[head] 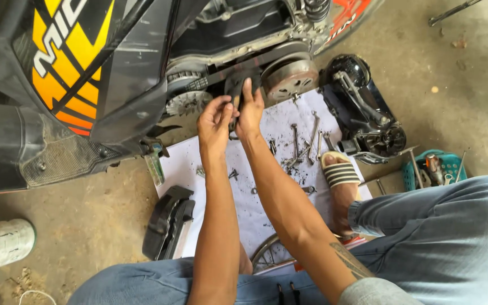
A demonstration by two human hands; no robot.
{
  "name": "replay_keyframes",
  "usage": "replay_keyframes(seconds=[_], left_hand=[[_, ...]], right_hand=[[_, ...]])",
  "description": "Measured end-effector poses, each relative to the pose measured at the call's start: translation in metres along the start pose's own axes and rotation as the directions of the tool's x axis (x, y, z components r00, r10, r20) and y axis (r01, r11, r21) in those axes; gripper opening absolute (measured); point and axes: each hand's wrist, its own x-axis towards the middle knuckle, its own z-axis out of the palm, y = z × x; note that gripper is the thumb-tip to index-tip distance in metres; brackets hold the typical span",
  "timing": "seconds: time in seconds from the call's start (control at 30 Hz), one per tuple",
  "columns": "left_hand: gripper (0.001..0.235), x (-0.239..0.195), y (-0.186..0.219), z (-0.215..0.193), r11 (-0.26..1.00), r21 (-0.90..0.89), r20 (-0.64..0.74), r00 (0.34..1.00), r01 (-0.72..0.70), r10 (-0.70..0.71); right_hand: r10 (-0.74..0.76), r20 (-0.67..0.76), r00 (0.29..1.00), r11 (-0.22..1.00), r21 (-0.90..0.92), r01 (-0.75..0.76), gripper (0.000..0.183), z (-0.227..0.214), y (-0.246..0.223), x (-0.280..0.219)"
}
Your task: Cleaning and reassembling motorcycle transmission components
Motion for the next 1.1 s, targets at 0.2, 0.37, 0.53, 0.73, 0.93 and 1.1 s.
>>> replay_keyframes(seconds=[0.2,0.37,0.53,0.73,0.93,1.1], left_hand=[[0.018,-0.002,0.026,0.005,1.000,-0.026,-0.049,0.999,0.003,-0.004],[0.021,-0.005,0.027,0.009,0.997,-0.077,-0.023,1.000,0.017,-0.019],[0.020,0.000,0.029,0.006,0.999,-0.045,-0.061,0.998,-0.024,0.021],[0.019,-0.016,0.044,-0.004,0.993,-0.113,-0.092,0.996,-0.019,0.009],[0.017,-0.011,0.050,0.004,0.988,-0.154,-0.068,0.998,-0.021,0.011],[0.015,0.006,0.038,0.023,0.975,-0.216,-0.092,0.995,-0.055,0.036]], right_hand=[[0.128,-0.004,0.992,0.989,0.080,-0.128,0.022,0.000,0.013,0.001],[0.124,-0.089,0.988,0.973,0.209,-0.103,0.036,0.009,-0.003,0.008],[0.167,-0.124,0.978,0.940,0.319,-0.120,0.041,0.033,0.005,0.005],[0.208,-0.114,0.971,0.807,0.581,-0.105,0.040,0.034,0.036,0.040],[0.218,-0.062,0.974,0.893,0.414,-0.174,0.045,0.028,0.001,0.007],[0.131,-0.118,0.984,0.968,0.231,-0.101,0.037,0.019,-0.014,-0.015]])
